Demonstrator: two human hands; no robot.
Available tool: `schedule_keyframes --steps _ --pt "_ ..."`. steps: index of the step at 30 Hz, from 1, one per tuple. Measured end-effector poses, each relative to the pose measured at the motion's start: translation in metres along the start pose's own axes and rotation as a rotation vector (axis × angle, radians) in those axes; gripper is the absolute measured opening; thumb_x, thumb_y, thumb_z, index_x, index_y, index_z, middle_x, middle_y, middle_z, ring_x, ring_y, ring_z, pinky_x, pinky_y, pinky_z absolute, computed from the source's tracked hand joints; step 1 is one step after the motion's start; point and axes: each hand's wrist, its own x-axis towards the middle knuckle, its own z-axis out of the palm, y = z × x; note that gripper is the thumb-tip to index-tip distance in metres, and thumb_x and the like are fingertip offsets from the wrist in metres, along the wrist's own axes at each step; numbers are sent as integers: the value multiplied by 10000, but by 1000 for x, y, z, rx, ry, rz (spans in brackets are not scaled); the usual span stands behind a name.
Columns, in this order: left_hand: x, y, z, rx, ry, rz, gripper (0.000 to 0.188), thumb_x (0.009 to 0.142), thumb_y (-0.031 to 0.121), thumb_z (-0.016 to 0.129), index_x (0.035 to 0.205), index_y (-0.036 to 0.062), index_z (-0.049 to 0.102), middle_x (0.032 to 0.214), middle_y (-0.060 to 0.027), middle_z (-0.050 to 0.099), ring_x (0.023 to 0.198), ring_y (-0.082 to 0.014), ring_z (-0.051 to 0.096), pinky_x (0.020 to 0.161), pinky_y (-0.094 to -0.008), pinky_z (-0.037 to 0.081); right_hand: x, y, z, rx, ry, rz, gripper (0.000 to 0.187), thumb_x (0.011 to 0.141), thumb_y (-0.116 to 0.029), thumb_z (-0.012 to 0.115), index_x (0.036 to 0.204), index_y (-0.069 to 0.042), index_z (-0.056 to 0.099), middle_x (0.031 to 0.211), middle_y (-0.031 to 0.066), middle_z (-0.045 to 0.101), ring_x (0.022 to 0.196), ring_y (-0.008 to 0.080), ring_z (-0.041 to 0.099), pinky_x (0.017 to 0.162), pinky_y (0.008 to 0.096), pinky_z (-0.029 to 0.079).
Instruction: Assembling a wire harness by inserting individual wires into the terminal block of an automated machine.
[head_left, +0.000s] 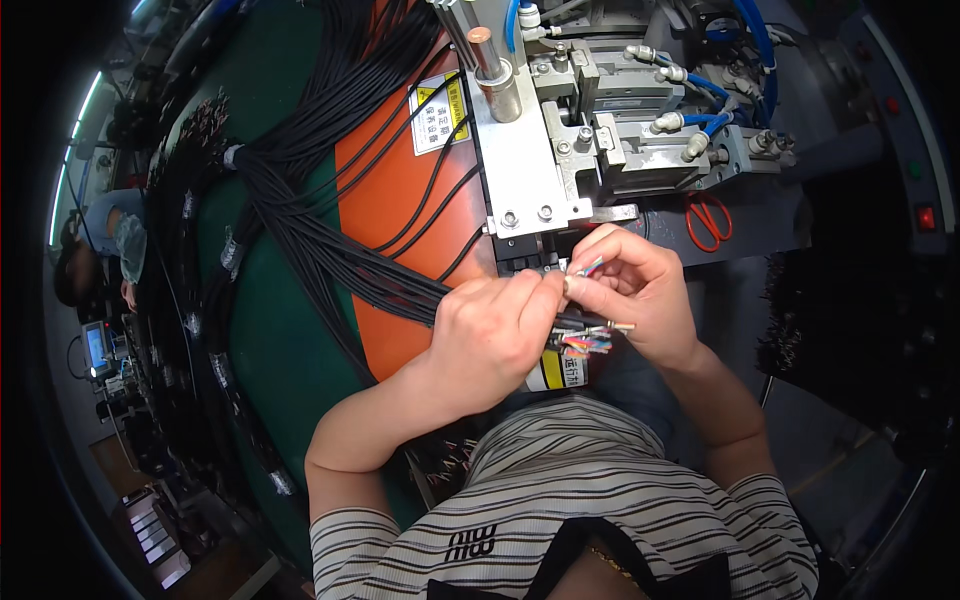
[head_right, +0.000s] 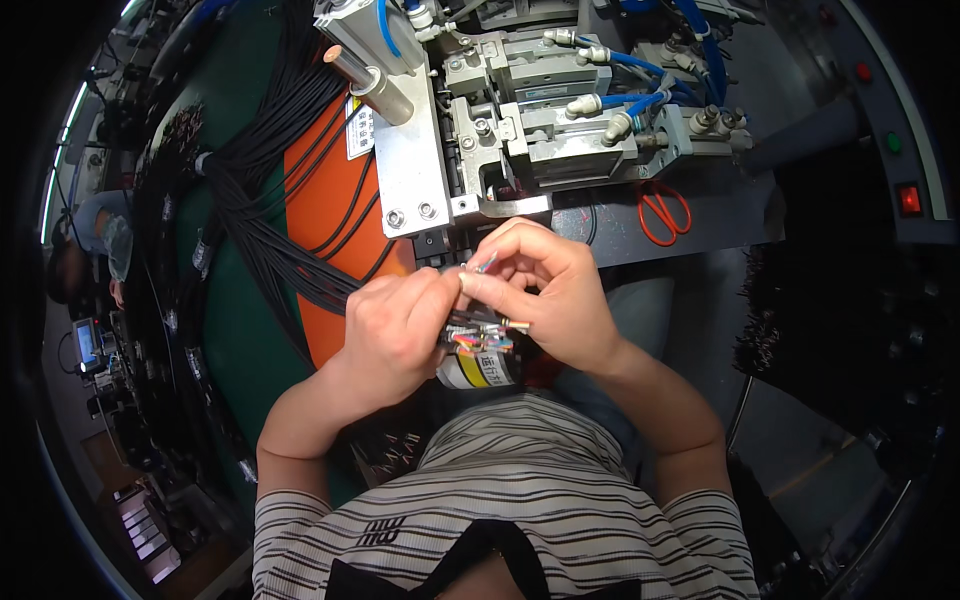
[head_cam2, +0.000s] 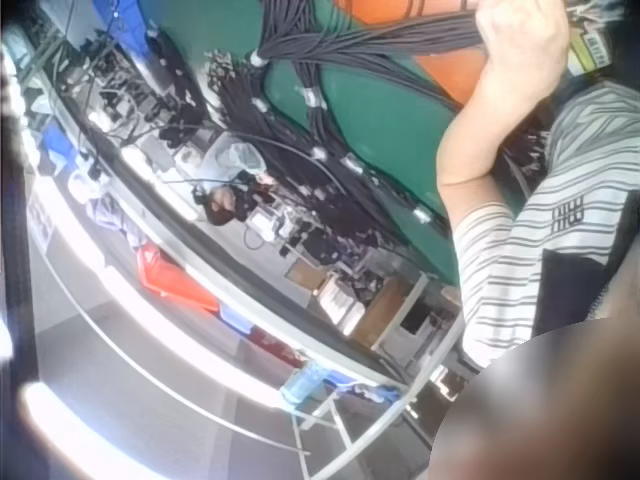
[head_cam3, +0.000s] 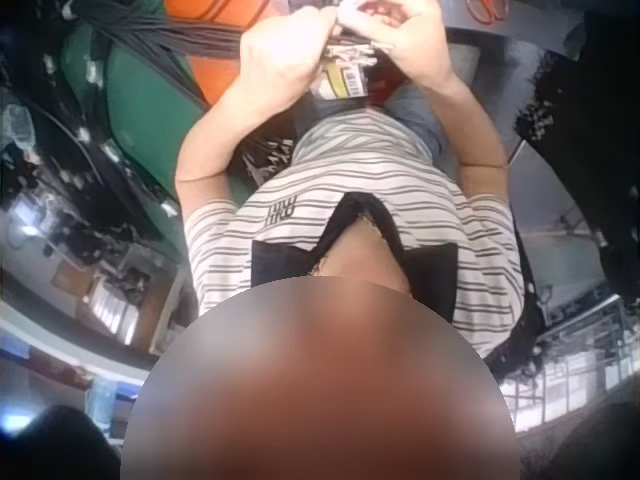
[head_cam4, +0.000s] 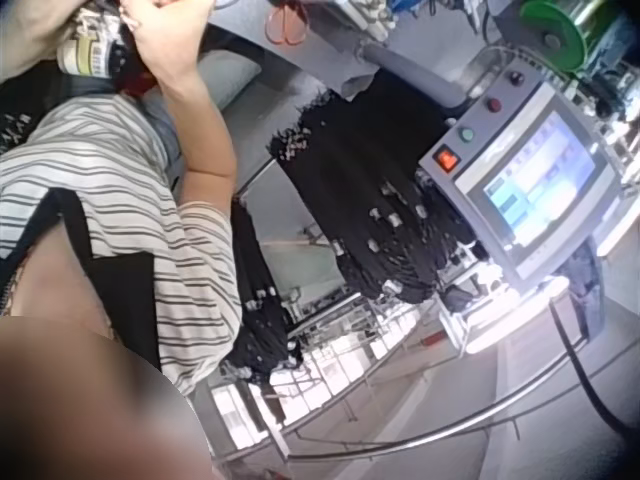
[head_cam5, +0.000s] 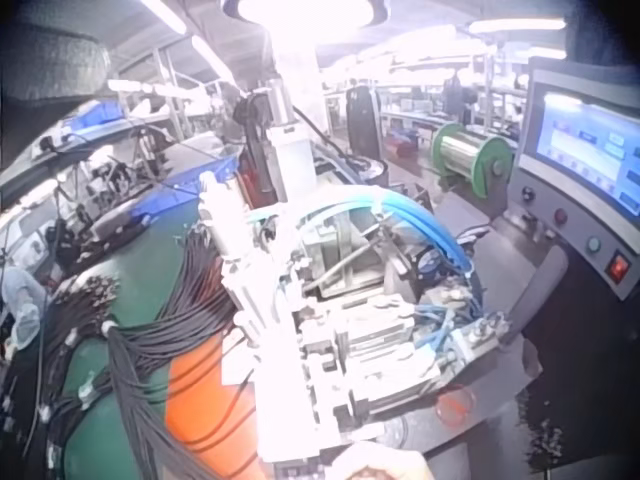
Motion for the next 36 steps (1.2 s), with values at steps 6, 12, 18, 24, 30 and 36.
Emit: schedule_keyframes --steps 6,12,18,24,30,36 --pt "0 -10 6 -285 112 -42 311 662 31 720 943 7 589 743 -85 582 598 -263 619 516 -360 484 -6 9 19 -799 185 -625 458 750 61 679 1200 -17 647 1041 133 576 816 236 621 685 305 496" --pt "0 -11 5 -342 94 -79 316 646 18 715 934 10 588 736 -87 608 603 -277 632 517 -366 487 -3 7 9 -1159 143 -651 503 720 -8 687 1220 -33 640 1081 141 576 912 278 620 736 346 497" --pt "3 -7 -1 -259 64 -34 293 635 -1 717 894 11 581 696 -95 584 595 -287 620 519 -367 484 -7 -5 2 -193 47 -167 262 972 -35 564 1212 56 616 1021 92 626 840 113 630 744 253 518" --pt "1 -20 -3 -538 -10 -130 289 649 -13 731 908 16 605 749 -105 632 655 -280 647 567 -344 493 1 -18 -9 132 -79 188 205 938 -3 607 1125 56 666 963 80 655 784 103 649 655 211 505" --pt "6 -27 -12 -925 -188 -239 98 797 -27 623 891 0 617 744 -63 643 681 -140 628 630 -262 493 5 -14 -10 -63 -87 105 192 887 74 600 1051 47 695 1001 132 662 687 119 651 576 199 506" --pt "5 -20 -13 -916 -239 -343 127 747 -42 637 867 -3 625 735 -79 647 649 -155 634 593 -270 485 7 -14 -7 -483 -54 -212 114 842 45 648 950 34 683 882 109 657 626 138 638 529 236 489"
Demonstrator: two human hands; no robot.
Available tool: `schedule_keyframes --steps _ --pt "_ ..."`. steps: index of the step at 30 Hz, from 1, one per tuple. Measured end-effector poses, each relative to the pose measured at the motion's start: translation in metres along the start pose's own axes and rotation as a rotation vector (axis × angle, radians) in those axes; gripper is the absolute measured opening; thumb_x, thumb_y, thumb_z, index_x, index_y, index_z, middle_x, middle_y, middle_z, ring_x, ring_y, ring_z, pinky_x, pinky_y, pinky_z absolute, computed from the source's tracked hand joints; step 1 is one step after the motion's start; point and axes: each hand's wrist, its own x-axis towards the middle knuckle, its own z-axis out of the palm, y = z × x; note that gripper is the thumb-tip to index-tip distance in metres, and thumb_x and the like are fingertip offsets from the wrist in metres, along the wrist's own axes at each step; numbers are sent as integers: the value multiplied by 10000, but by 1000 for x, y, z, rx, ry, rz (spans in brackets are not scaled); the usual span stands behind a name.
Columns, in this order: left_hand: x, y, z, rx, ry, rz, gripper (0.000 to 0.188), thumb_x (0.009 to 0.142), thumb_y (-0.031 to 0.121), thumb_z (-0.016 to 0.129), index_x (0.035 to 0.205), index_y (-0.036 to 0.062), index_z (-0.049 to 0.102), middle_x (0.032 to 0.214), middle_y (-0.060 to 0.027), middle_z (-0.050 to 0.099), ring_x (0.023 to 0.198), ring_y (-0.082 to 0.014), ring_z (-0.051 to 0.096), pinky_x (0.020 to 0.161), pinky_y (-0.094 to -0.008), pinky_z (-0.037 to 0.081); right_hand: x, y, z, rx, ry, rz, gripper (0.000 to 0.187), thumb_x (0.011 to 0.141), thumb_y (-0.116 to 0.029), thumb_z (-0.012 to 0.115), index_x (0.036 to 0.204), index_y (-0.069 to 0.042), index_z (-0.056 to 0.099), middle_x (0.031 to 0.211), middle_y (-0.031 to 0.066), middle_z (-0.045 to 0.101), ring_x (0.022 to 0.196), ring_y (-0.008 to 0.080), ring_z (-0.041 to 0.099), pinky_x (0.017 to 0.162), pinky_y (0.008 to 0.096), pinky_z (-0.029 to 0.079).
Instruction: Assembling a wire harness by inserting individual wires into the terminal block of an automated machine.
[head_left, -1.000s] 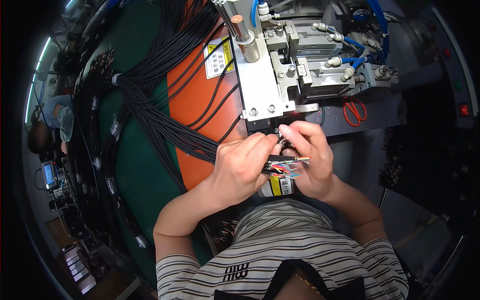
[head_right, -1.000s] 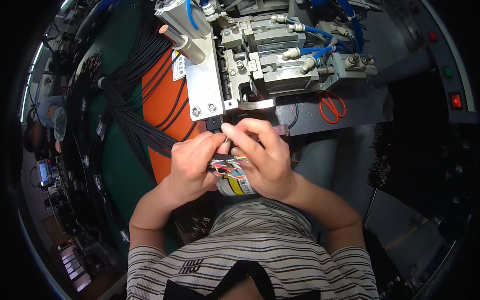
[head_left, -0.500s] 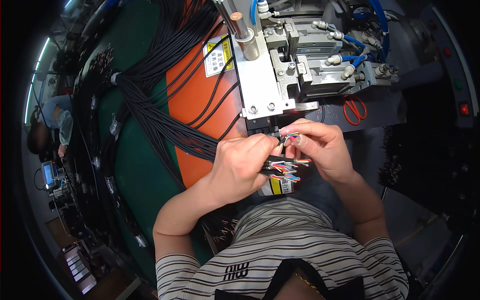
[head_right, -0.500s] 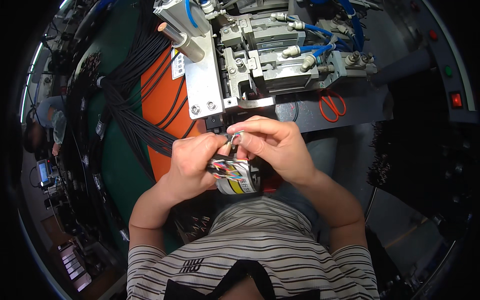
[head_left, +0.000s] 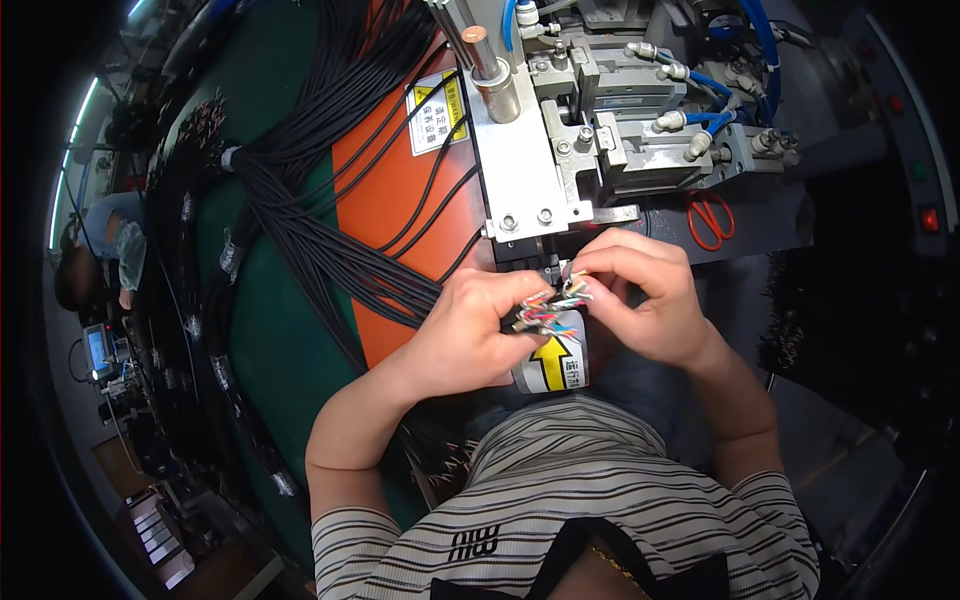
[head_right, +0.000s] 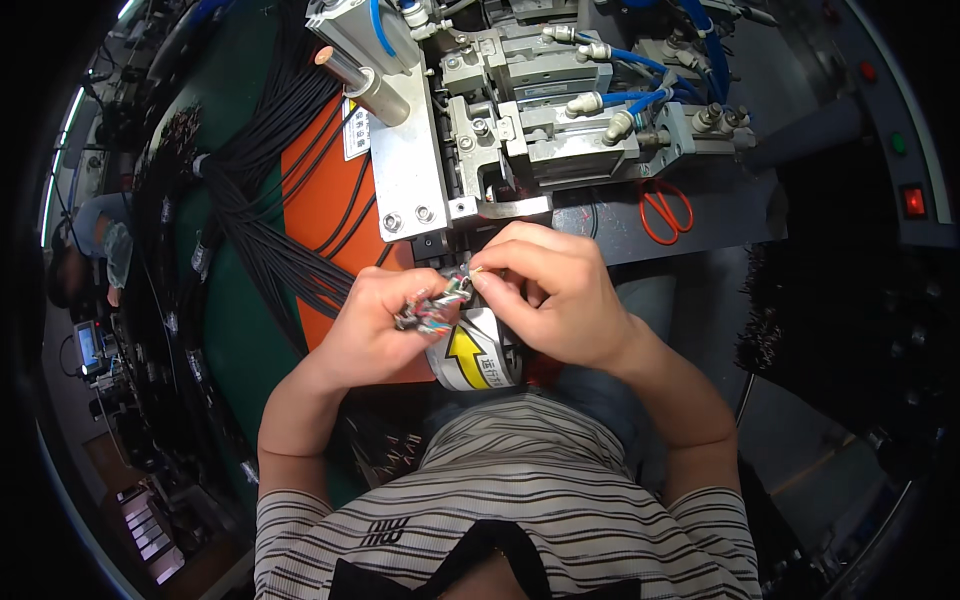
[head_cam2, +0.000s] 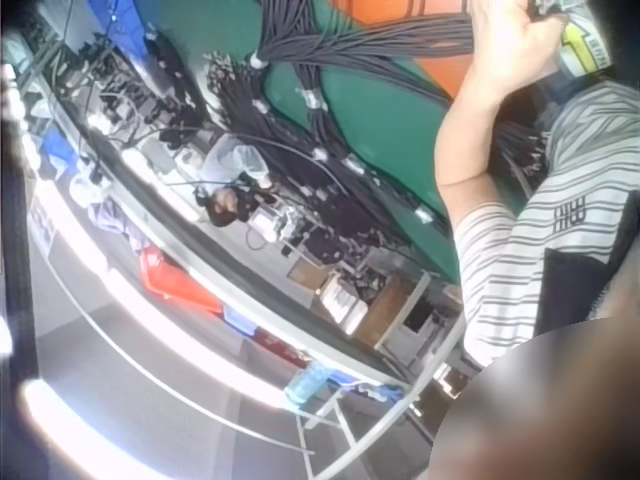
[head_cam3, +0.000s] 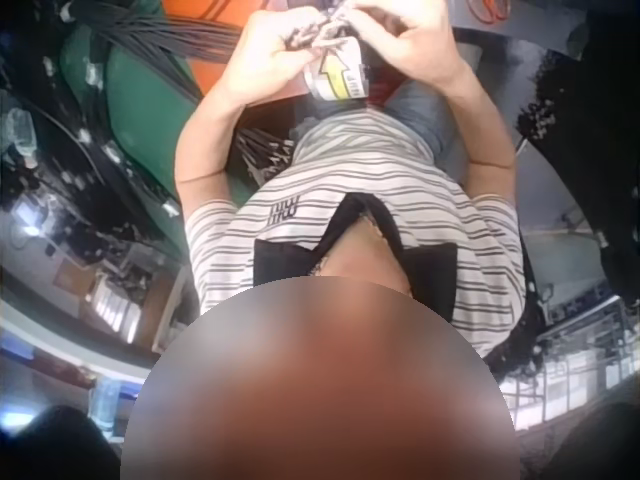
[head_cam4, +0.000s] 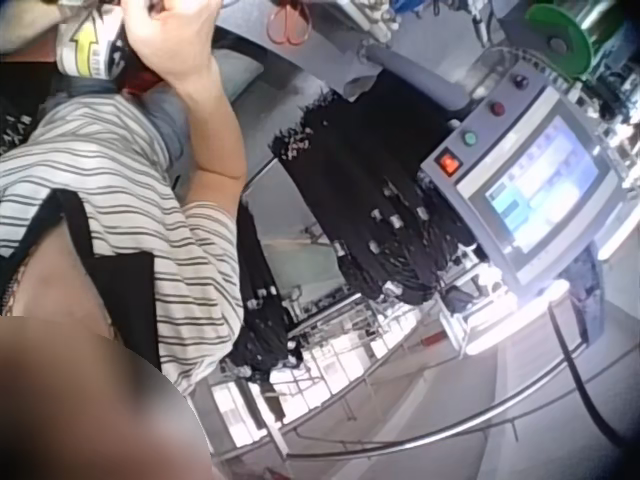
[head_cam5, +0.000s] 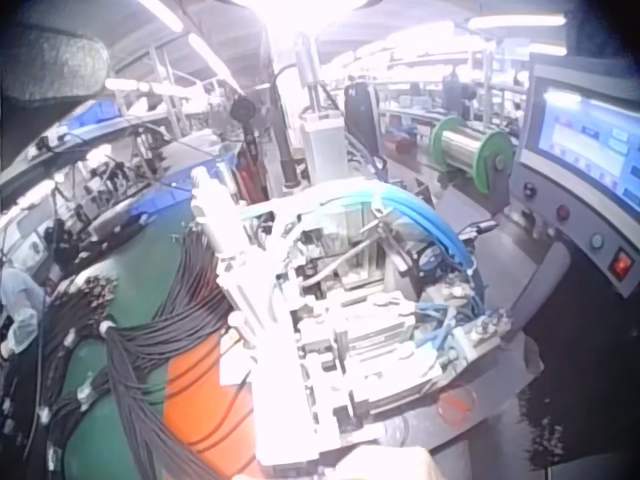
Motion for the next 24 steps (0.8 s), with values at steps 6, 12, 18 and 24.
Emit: schedule_keyframes --steps 6,12,18,24 --pt "-3 -4 17 494 223 178 224 672 53 744 858 18 624 719 -130 643 645 -320 646 579 -369 487 5 -5 0 -439 26 -133 55 791 -14 689 827 -2 648 745 98 612 565 218 618 497 317 464" --pt "6 -8 -8 151 -25 175 149 754 -3 704 891 -11 645 703 -101 652 592 -206 642 549 -287 474 3 -1 -14 256 -161 250 108 886 50 610 963 88 675 843 96 648 597 84 596 494 194 446" --pt "4 -6 -9 73 -119 69 179 746 -7 707 917 -12 654 694 -100 644 598 -202 640 536 -282 475 7 -5 -16 95 -197 190 68 842 26 660 903 56 663 793 81 629 572 81 589 479 211 434" --pt "0 -1 15 668 213 287 442 613 -32 691 1053 -13 652 796 -86 617 620 -255 613 557 -343 510 7 -9 -1 -752 -64 -129 89 766 -26 711 793 -5 629 725 83 590 548 204 591 474 305 444"
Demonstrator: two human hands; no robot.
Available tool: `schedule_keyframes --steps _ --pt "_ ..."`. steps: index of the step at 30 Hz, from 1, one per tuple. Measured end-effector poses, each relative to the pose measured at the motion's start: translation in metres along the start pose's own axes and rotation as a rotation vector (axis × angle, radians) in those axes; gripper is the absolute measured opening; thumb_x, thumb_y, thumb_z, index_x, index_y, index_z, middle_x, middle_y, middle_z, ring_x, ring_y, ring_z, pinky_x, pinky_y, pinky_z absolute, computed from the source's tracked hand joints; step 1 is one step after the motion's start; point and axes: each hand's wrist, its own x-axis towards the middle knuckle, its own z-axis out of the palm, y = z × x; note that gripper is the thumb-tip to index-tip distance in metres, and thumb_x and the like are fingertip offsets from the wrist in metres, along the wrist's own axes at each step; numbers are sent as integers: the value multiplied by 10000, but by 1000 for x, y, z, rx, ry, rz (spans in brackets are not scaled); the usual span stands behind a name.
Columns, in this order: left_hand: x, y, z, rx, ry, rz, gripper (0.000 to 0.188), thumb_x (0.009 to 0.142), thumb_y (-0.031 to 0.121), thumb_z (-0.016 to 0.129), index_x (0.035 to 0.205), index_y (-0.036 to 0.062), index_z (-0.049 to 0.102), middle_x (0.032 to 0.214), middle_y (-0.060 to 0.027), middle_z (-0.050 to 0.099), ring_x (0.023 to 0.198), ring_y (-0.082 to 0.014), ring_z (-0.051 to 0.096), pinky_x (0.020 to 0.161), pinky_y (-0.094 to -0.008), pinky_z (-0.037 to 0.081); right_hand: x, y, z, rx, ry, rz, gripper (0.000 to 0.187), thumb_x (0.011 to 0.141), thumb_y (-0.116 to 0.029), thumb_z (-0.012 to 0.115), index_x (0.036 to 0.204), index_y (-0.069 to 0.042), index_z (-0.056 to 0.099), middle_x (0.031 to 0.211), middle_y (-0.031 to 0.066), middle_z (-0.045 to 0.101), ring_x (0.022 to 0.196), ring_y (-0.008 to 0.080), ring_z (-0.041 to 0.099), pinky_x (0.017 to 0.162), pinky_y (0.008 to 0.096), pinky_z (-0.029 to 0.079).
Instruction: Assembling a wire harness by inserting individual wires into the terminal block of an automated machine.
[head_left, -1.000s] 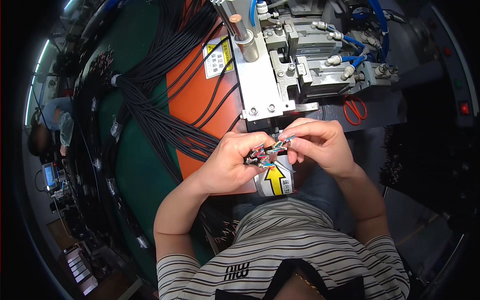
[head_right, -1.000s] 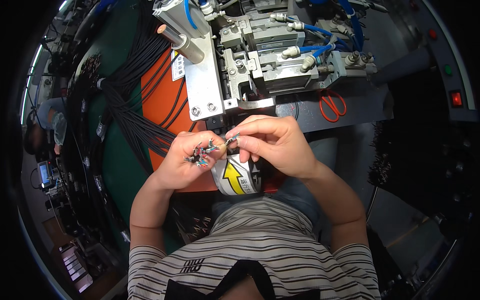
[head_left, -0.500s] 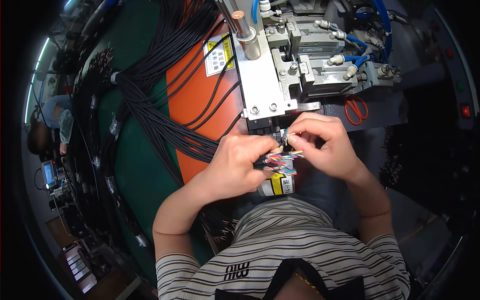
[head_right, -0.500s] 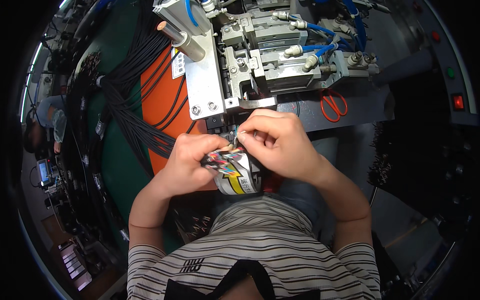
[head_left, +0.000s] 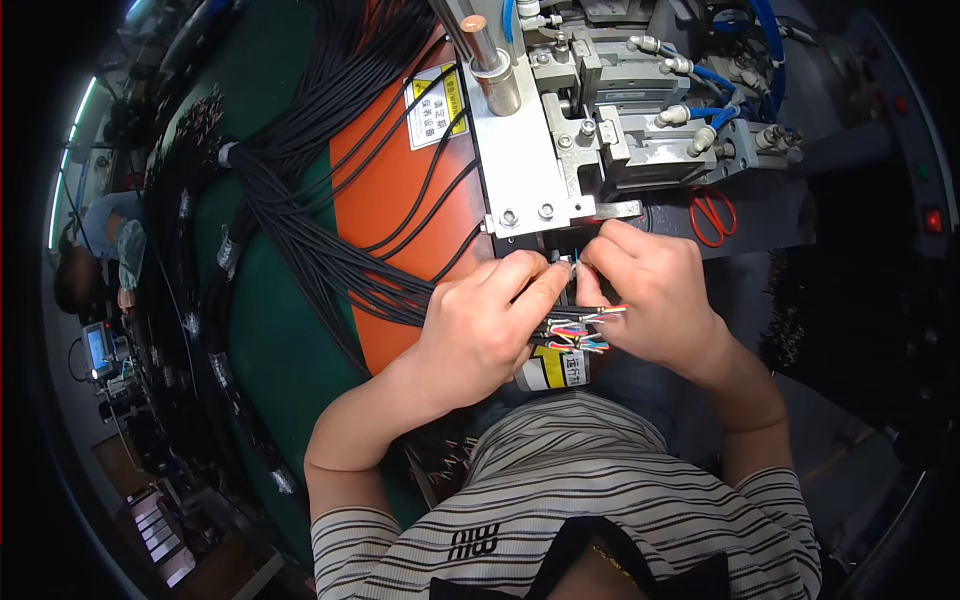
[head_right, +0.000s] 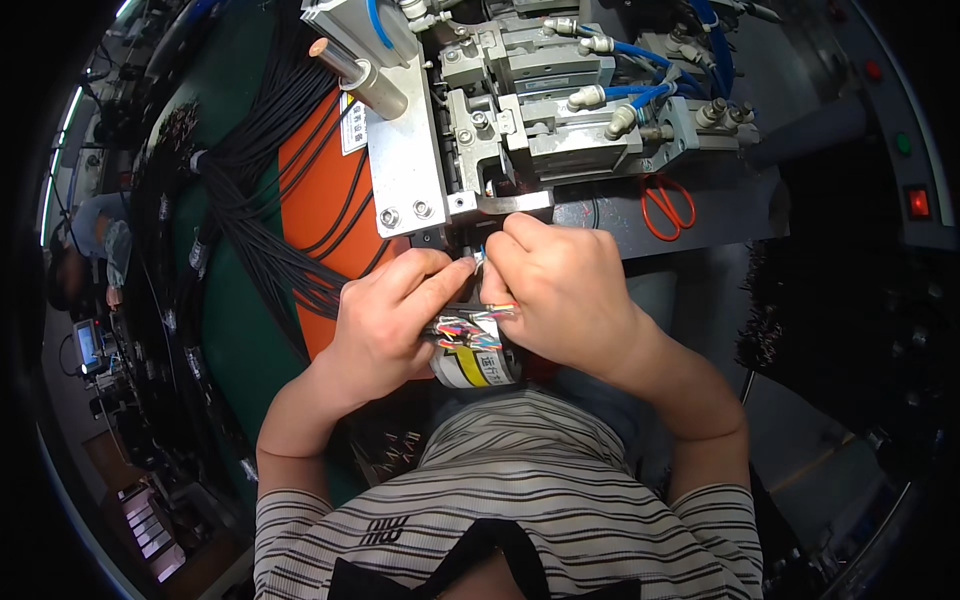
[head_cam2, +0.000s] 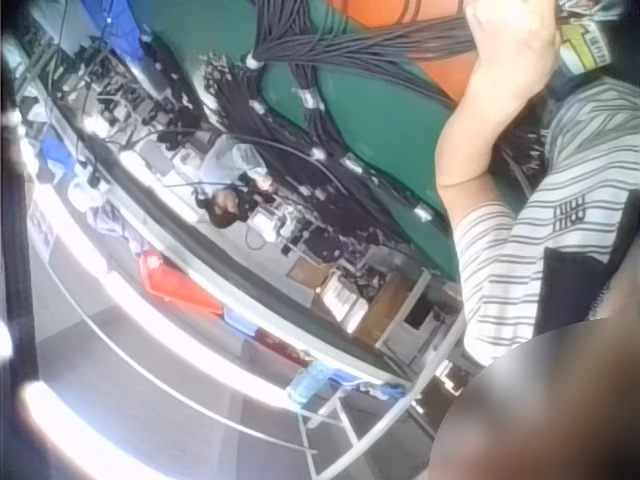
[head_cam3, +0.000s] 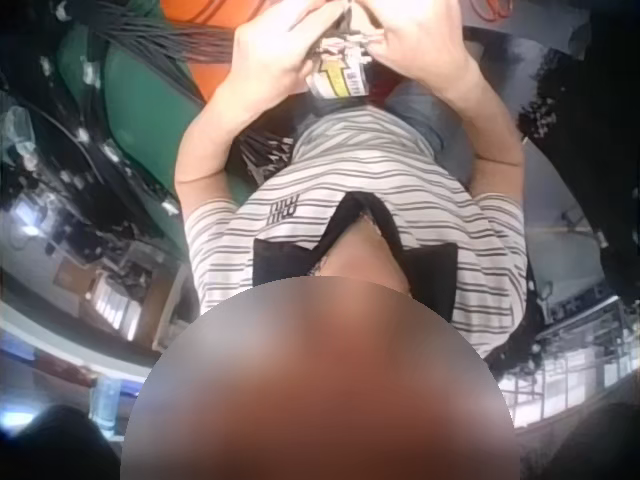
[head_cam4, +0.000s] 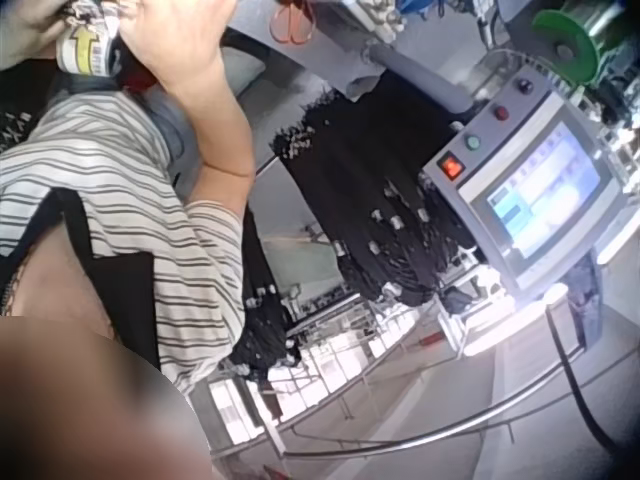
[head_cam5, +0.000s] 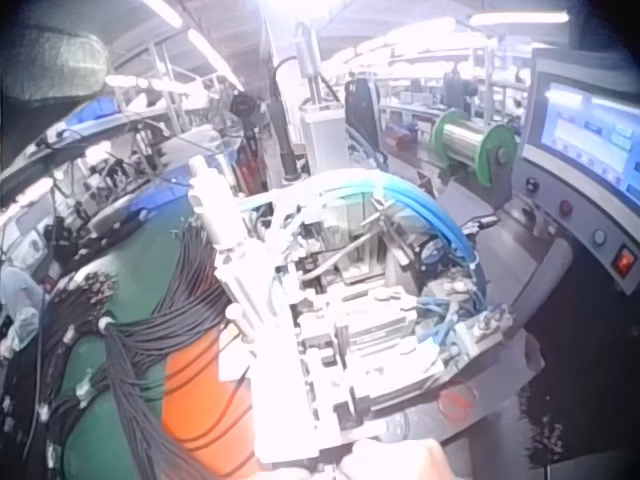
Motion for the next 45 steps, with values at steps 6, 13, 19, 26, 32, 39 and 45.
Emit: schedule_keyframes --steps 6,13,19,26,32,39,45 --pt "-5 -6 5 138 29 76 513 576 -44 668 1088 -29 645 907 -119 615 740 -278 623 621 -349 519 -2 4 1 -53 -10 3 65 774 -33 699 799 -15 642 738 96 601 568 284 589 502 366 466" --pt "-7 -9 5 45 19 54 526 584 -59 647 1110 -39 640 918 -121 611 741 -283 618 632 -356 518 -8 7 7 103 8 45 41 792 -11 680 805 -5 642 734 100 604 582 277 607 512 358 475" --pt "-6 -5 5 112 23 52 576 598 -35 660 1173 -30 626 883 -116 581 724 -275 596 621 -358 505 -8 7 17 68 102 28 88 808 -101 656 761 -38 617 713 84 555 567 286 591 498 387 466" --pt "-4 0 4 252 -49 170 419 734 53 615 1129 -85 626 841 -78 512 715 -195 535 576 -289 490 -7 3 16 -39 128 -23 89 804 -102 657 751 -46 612 707 76 540 544 257 587 483 365 461" --pt "1 6 3 245 -101 114 505 666 54 651 1152 -83 619 873 -115 529 735 -257 556 618 -342 485 0 4 3 -67 -16 6 44 784 -57 662 788 -19 639 717 99 592 566 291 601 497 373 463" --pt "1 5 3 264 -101 126 511 662 72 663 1147 -83 621 876 -114 530 740 -254 559 626 -341 486 -7 13 11 101 22 37 38 806 -25 671 837 -7 659 768 124 650 589 297 629 527 359 493" --pt "-1 2 4 256 -72 112 497 659 91 678 1132 -54 638 886 -111 539 746 -256 570 632 -345 491 -4 9 12 55 152 -17 70 805 -8 683 864 -12 646 733 104 635 559 234 619 499 311 487"
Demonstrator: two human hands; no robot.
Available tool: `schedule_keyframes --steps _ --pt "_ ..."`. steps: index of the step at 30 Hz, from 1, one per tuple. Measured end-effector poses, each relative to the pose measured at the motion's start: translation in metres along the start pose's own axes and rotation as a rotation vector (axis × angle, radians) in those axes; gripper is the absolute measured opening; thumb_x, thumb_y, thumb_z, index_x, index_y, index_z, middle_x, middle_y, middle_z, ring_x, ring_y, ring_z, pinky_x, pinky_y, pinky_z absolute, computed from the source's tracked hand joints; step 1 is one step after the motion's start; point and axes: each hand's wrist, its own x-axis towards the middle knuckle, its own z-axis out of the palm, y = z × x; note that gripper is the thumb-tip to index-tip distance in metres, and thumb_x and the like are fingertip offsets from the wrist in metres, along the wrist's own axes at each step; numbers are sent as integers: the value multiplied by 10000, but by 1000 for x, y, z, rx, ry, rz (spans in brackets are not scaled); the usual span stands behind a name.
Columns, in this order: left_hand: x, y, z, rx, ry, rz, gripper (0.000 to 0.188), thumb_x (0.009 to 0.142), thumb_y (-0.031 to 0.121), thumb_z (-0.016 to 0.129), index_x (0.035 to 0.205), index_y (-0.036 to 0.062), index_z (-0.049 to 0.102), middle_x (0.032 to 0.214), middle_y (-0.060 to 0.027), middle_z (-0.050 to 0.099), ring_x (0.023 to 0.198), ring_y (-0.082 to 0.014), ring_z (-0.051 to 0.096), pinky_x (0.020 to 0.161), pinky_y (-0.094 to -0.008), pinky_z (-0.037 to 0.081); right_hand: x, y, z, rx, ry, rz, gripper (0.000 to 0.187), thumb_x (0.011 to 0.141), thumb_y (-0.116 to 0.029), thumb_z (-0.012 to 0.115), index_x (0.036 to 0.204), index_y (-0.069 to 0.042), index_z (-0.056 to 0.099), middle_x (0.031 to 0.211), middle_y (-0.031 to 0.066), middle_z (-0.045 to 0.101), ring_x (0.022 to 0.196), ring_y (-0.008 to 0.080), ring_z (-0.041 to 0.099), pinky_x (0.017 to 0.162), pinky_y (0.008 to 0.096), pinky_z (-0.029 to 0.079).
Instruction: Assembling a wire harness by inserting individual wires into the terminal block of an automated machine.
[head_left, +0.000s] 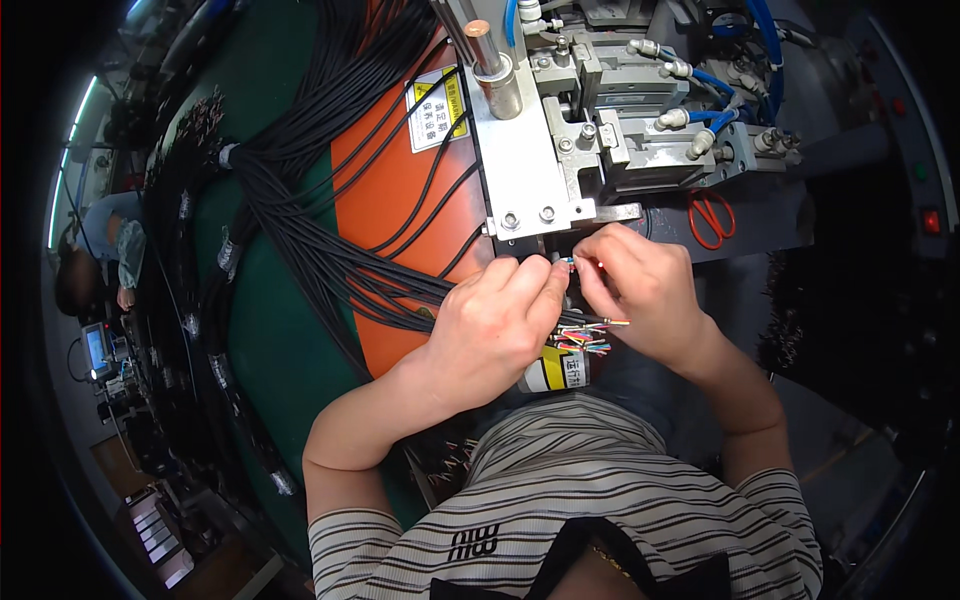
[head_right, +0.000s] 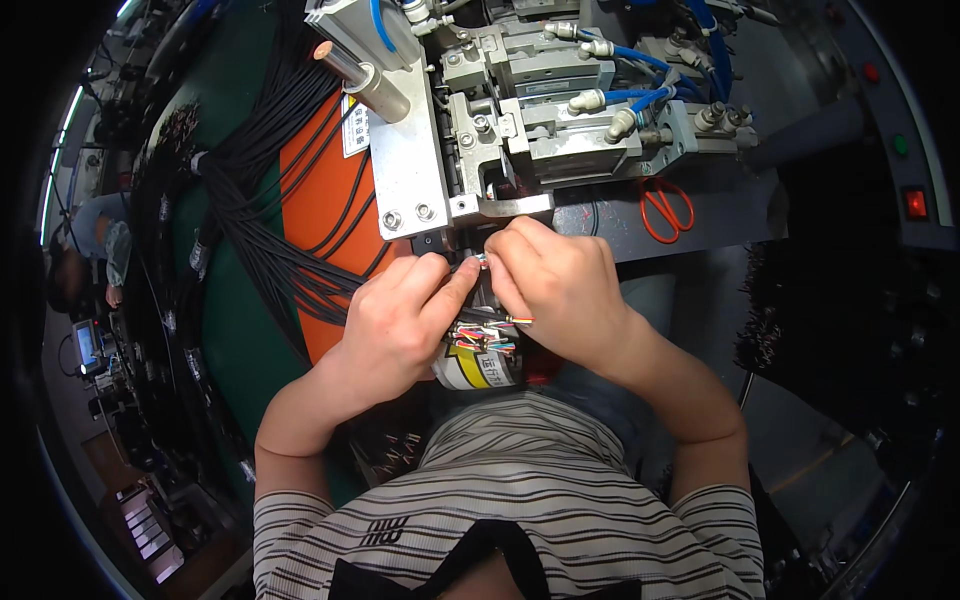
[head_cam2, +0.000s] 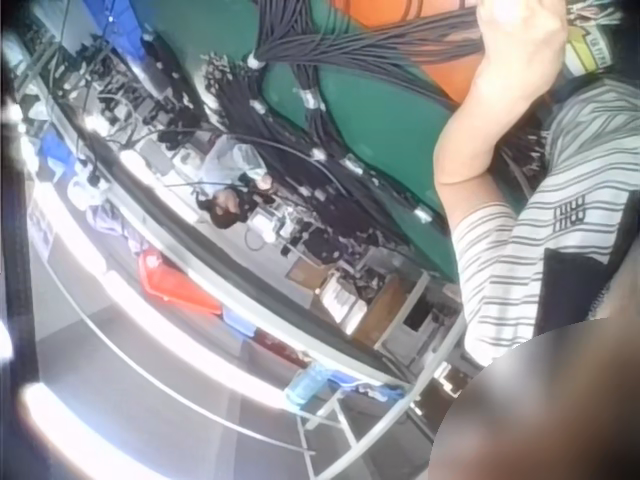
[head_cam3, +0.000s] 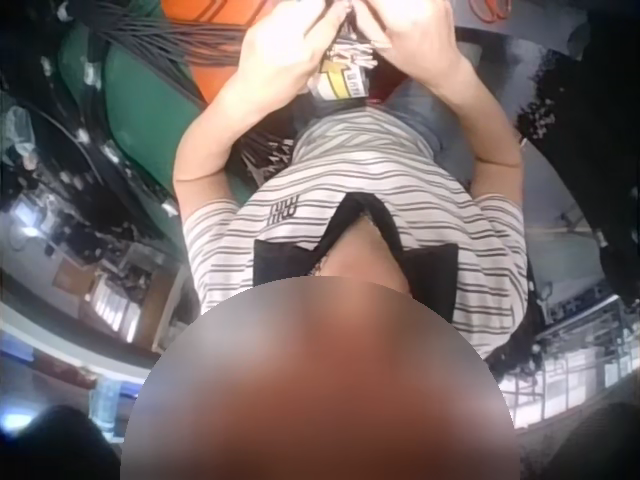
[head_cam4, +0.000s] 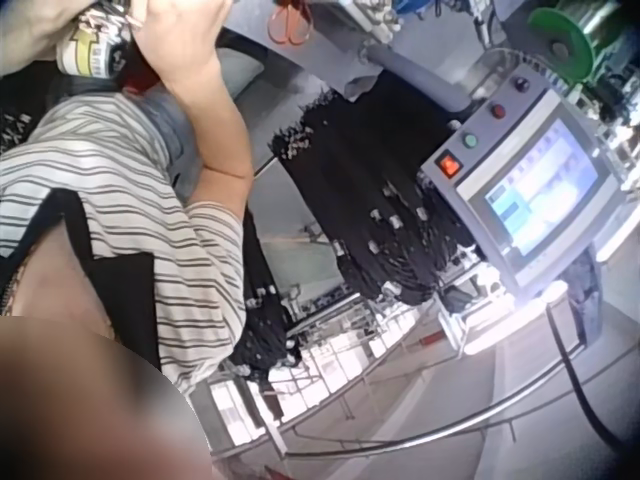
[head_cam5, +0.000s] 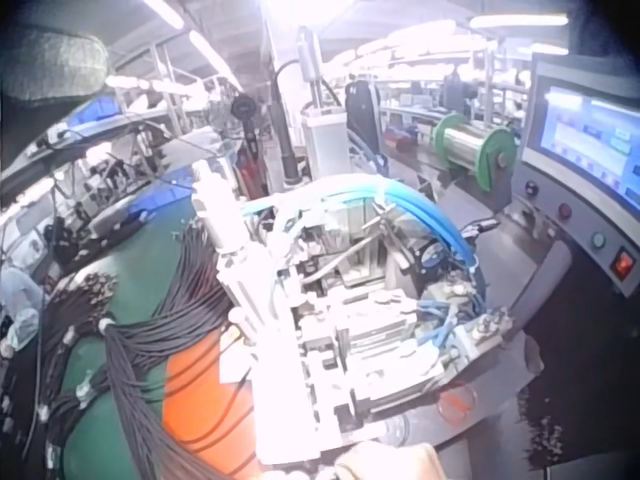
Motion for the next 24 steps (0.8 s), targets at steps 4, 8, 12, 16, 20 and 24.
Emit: schedule_keyframes --steps 4,8,12,16,20,24 --pt "-2 -4 -1 -17 10 -45 478 640 30 681 1115 -11 658 900 -114 558 756 -267 582 650 -355 499 0 1 -3 0 -127 99 65 803 -8 683 854 -10 643 719 94 629 535 186 603 478 288 461" --pt "-23 -16 -2 -114 169 -153 469 591 -107 649 1045 5 687 914 -120 582 774 -289 580 674 -367 495 -2 3 -1 132 -132 212 72 800 -2 676 863 -7 642 716 78 628 519 132 576 468 264 429" --pt "-25 -17 2 -53 164 -182 394 630 -71 642 1020 -32 678 924 -102 579 807 -263 542 719 -371 456 -9 0 -7 269 -112 288 163 795 35 661 954 6 642 747 34 627 531 60 544 474 222 402" --pt "-20 -21 2 118 151 -165 420 672 -11 646 1092 -27 650 919 -97 588 806 -268 562 718 -374 461 -19 -9 -14 624 -108 249 260 821 74 642 1078 39 633 895 68 645 698 51 598 556 185 456" --pt "-12 -9 0 -195 170 -56 439 645 0 677 1082 -23 644 888 -117 633 758 -285 640 636 -381 509 -18 -10 -4 706 -62 337 189 882 75 602 1067 56 641 975 105 658 793 92 648 599 205 501" --pt "-8 -9 -1 -352 163 -104 389 646 -35 701 1031 -21 648 774 -118 672 699 -281 682 585 -367 528 -15 -6 1 1241 -64 538 180 948 -27 606 1112 38 640 949 86 671 663 84 615 527 183 438"
